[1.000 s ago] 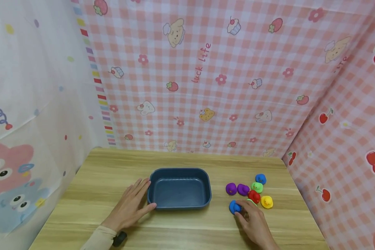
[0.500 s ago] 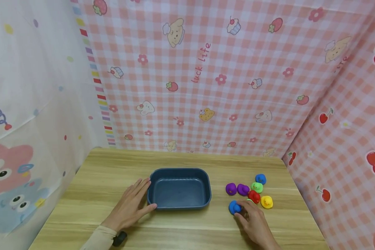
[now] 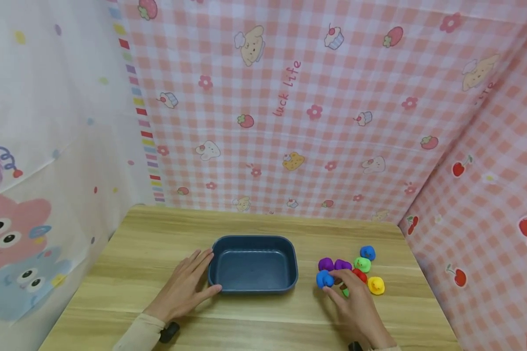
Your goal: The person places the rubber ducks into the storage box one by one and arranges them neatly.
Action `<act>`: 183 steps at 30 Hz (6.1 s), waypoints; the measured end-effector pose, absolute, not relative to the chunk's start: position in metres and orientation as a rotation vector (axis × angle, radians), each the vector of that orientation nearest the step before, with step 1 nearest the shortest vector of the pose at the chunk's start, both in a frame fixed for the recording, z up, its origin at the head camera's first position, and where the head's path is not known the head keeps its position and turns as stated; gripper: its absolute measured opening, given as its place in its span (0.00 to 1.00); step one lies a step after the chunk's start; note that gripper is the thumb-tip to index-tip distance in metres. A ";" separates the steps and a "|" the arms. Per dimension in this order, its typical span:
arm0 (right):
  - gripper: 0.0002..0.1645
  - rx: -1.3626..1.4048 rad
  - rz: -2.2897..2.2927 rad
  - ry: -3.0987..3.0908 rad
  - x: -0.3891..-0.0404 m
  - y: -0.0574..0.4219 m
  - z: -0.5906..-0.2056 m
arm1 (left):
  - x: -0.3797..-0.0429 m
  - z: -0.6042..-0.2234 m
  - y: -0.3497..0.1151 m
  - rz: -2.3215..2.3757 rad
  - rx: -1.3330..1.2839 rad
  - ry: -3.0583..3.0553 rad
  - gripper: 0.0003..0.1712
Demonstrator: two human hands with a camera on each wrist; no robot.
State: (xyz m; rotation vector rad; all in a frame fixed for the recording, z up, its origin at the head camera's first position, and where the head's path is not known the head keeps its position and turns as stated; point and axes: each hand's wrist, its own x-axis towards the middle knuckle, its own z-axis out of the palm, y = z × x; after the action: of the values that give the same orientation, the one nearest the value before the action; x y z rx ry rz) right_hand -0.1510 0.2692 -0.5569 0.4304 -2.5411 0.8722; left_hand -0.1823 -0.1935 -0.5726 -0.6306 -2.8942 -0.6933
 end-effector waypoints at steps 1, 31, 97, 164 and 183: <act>0.21 0.455 0.864 -2.525 -0.153 0.268 -0.555 | -0.182 -0.572 -0.193 -0.690 -0.630 -2.897 0.53; 0.19 0.737 1.008 -2.614 -0.209 0.190 -0.506 | -0.181 -0.570 -0.193 -0.675 -0.630 -2.917 0.56; 0.15 1.164 0.889 -2.940 -0.294 0.058 -0.536 | -0.182 -0.577 -0.195 -0.698 -0.623 -2.875 0.54; 0.20 1.092 0.522 -3.057 -0.295 0.028 -0.539 | -0.181 -0.577 -0.191 -0.740 -0.637 -2.842 0.53; 0.29 1.098 0.698 -3.103 -0.293 0.038 -0.531 | -0.183 -0.577 -0.192 -0.740 -0.633 -2.855 0.54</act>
State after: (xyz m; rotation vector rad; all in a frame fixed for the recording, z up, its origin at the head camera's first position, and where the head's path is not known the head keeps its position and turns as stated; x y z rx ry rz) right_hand -0.2925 0.0384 -0.5309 1.0979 -3.1029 0.6983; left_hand -0.1829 -0.1915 -0.5766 -0.6331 -2.8553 -0.7397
